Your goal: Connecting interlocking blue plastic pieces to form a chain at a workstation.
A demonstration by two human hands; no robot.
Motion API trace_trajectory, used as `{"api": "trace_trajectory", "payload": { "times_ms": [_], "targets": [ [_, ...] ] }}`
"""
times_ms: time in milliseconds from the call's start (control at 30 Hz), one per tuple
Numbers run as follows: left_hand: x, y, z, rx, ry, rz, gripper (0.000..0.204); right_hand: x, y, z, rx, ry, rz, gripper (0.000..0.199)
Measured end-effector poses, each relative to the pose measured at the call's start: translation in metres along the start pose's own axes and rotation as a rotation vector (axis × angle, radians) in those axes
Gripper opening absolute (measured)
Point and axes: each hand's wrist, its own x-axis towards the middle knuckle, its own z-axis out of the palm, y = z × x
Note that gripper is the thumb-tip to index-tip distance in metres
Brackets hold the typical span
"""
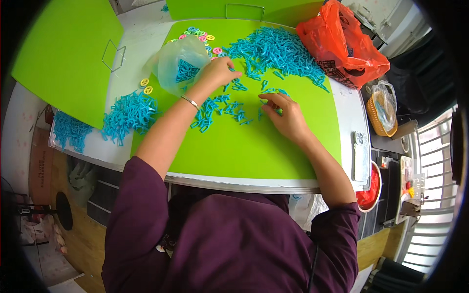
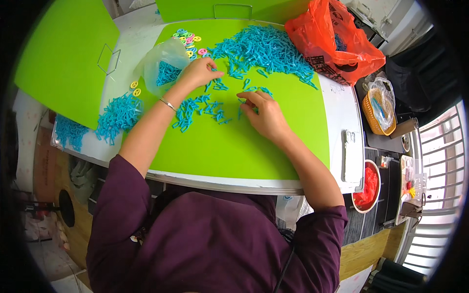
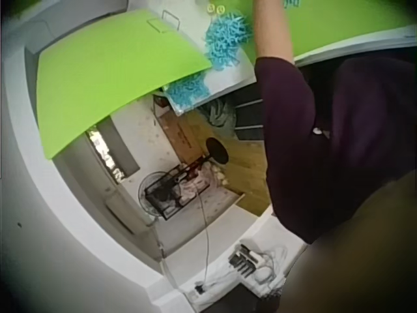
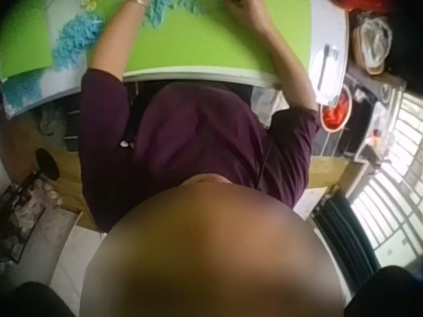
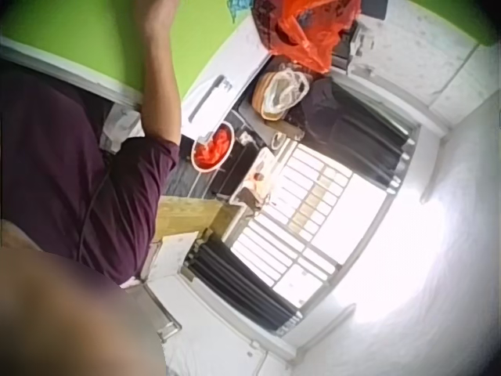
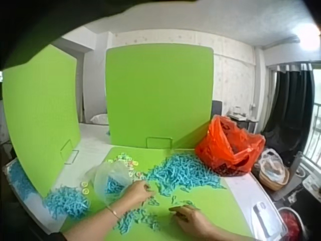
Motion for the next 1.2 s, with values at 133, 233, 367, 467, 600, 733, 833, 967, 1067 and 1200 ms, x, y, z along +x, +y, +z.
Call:
{"api": "trace_trajectory", "payload": {
  "times_ms": [133, 233, 367, 467, 600, 733, 833, 967, 1067, 1200],
  "targets": [
    [-0.008, 0.004, -0.013, -0.063, -0.068, -0.020, 0.033, 0.001, -0.001, -0.004, -0.017, -0.033, 0.036, 0.025],
    [-0.019, 0.003, -0.022, -0.170, 0.012, -0.020, 0.029, -0.001, 0.000, -0.003, -0.103, -0.031, -0.122, 0.025],
    [-0.040, -0.002, -0.023, -0.367, 0.116, 0.053, 0.026, -0.004, 0.003, -0.005, -0.301, -0.028, -0.210, 0.022],
    [-0.052, 0.009, -0.028, -0.169, 0.152, 0.201, 0.027, -0.005, 0.007, -0.007, -0.409, -0.049, -0.236, 0.018],
    [-0.058, 0.015, -0.025, -0.019, 0.080, 0.119, 0.027, -0.004, -0.001, -0.007, -0.391, -0.034, -0.221, 0.017],
    [-0.049, 0.023, -0.019, 0.007, -0.061, 0.064, 0.026, -0.003, -0.006, 0.002, -0.274, -0.004, -0.272, 0.019],
    [-0.043, 0.014, -0.010, 0.034, 0.003, 0.134, 0.025, -0.002, -0.016, 0.016, -0.174, -0.016, -0.362, 0.022],
    [-0.052, 0.014, -0.018, 0.018, 0.181, 0.188, 0.021, -0.001, -0.016, 0.018, -0.227, -0.062, -0.384, 0.020],
    [-0.063, 0.017, -0.031, -0.334, 0.033, 0.042, 0.018, -0.003, -0.012, 0.015, -0.219, -0.095, -0.365, 0.017],
    [-0.090, 0.028, -0.054, -1.127, -0.238, -0.226, 0.021, -0.006, -0.005, 0.014, -0.137, -0.111, -0.261, 0.015]
  ]
}}
